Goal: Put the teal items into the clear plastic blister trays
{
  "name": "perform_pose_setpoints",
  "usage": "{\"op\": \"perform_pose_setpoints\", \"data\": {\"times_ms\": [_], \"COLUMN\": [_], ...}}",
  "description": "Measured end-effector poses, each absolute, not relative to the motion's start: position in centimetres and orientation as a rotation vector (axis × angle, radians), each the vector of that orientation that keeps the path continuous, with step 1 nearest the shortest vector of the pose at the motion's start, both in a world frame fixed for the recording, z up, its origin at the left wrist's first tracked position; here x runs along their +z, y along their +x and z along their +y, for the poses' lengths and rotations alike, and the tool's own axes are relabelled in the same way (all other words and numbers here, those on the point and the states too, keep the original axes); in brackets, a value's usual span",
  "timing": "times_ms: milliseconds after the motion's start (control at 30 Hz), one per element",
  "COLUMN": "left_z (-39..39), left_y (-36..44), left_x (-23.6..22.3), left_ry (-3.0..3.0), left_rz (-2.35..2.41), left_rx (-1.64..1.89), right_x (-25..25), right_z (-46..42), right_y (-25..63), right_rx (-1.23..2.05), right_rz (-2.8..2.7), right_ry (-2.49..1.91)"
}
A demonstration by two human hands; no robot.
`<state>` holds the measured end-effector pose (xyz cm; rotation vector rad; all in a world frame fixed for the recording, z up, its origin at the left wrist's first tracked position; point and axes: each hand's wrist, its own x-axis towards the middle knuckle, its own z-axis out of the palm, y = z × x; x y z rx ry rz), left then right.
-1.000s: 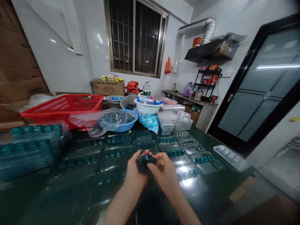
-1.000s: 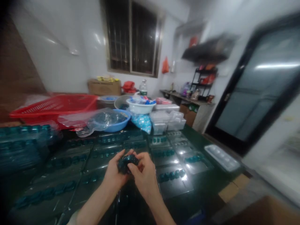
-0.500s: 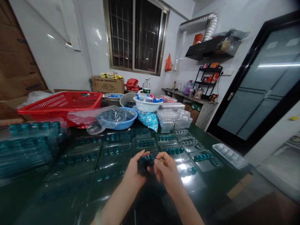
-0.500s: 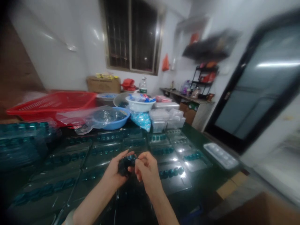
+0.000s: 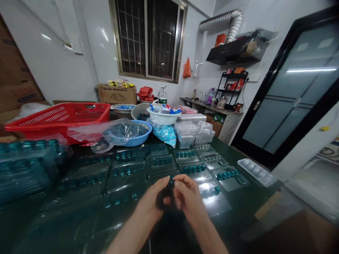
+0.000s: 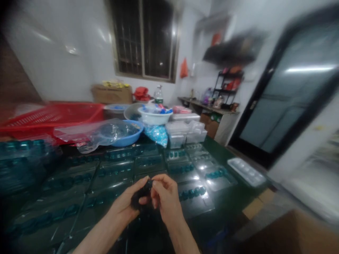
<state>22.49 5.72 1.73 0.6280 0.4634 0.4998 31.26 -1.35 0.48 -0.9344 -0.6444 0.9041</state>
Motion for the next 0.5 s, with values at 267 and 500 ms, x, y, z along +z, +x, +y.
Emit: {"op": "perform_pose_setpoints", "data": {"times_ms": [267, 500], "left_z": [6.7, 6.2], "left_y": [22.1, 20.8], "left_x": [1.8, 2.9], "left_ry": [0.565, 0.777], "left_rz": [0.46, 0.584], "left_rx": [0.536, 0.57], "right_x": [0.2, 0.5], "right_z": [-0.3, -1.0], "right_y": [32.5, 32.9], "right_rx": [1.088, 1.077], "right_rz": [-0.32, -0.299], "right_ry": [-0.667, -0.64]}}
